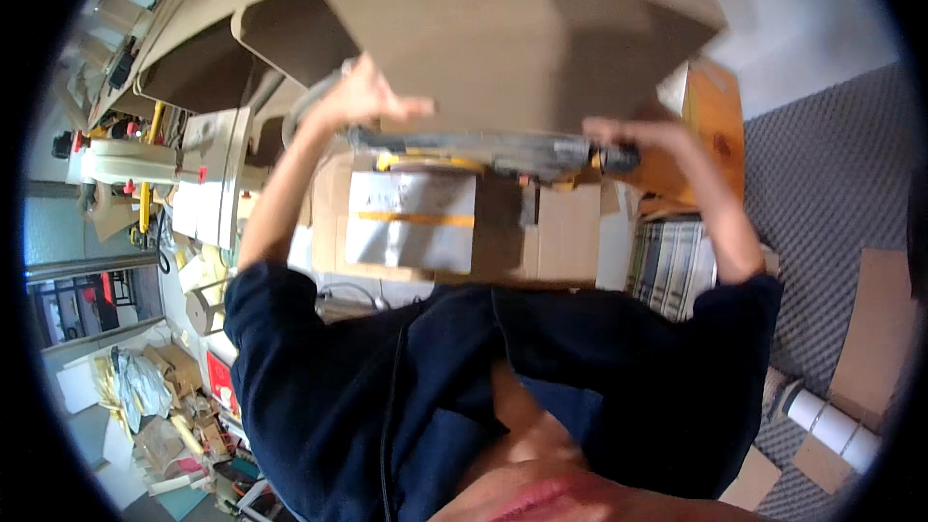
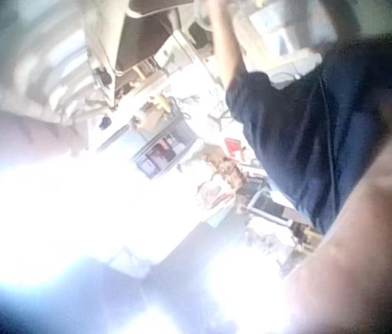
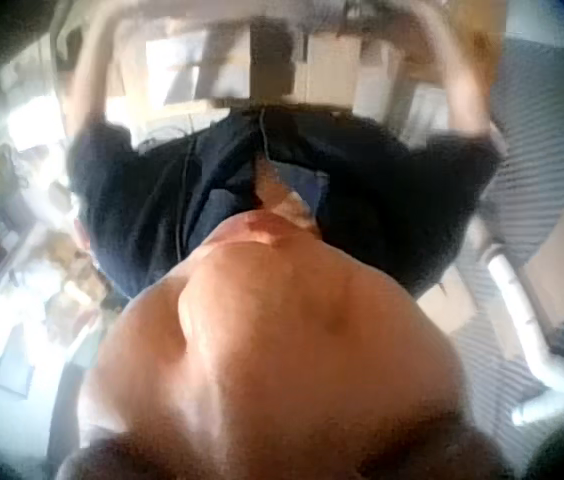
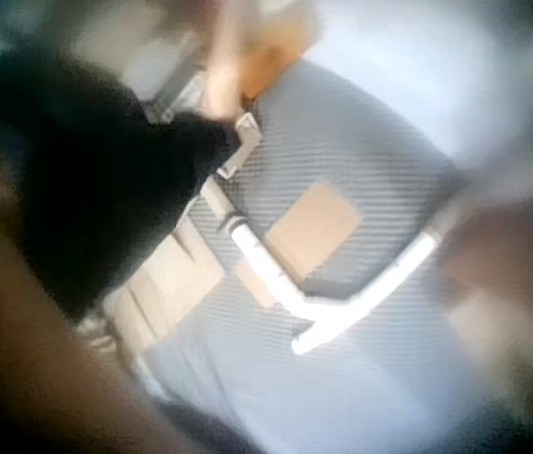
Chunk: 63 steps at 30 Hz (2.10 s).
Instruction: The person sits on the floor and uses a yellow nail gun to staple the edges of a brown cardboard box. They then move to a workbench and use a belt sander to smooth the edges of the box, followed by using a router to shape the edges.
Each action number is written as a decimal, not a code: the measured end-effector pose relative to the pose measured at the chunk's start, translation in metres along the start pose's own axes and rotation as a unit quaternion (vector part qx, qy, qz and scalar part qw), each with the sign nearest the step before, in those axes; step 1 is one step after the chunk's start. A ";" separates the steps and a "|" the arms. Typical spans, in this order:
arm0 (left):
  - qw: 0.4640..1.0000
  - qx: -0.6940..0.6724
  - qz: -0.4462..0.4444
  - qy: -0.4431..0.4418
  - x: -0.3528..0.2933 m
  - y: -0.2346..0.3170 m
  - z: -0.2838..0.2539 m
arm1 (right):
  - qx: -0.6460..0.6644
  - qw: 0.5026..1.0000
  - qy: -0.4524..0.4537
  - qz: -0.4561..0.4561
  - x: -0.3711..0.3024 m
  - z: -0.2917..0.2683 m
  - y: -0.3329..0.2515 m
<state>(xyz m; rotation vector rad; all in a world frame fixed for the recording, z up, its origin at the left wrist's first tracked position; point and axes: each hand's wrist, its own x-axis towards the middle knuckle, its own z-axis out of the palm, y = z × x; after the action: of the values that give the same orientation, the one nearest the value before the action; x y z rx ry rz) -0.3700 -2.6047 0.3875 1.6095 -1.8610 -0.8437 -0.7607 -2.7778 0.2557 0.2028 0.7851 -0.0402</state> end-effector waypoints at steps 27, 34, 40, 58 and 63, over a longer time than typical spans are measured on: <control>0.992 -0.091 -0.088 -0.026 -0.057 0.030 0.009 | -0.785 0.440 0.054 -0.434 -0.044 0.047 0.110; 0.985 -0.163 0.014 0.045 -0.117 0.143 0.043 | -0.563 0.662 -0.027 -0.495 -0.113 -0.010 0.160; 0.861 -0.444 0.165 0.184 -0.069 0.158 0.090 | -0.217 0.750 -0.132 -0.610 -0.149 -0.037 0.173; 0.633 -0.675 -0.139 0.352 0.004 -0.035 0.389 | -0.040 0.745 -0.348 -0.568 -0.149 -0.058 0.259; 0.648 -0.644 -0.101 0.395 0.009 -0.054 0.407 | -0.022 0.745 -0.334 -0.577 -0.153 -0.076 0.259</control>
<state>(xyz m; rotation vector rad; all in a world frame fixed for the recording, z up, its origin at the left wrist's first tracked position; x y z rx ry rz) -0.6373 -2.5732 0.0777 0.8748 -0.1722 -0.9402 -0.8930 -2.5156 0.3541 -0.3715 0.0756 -1.2200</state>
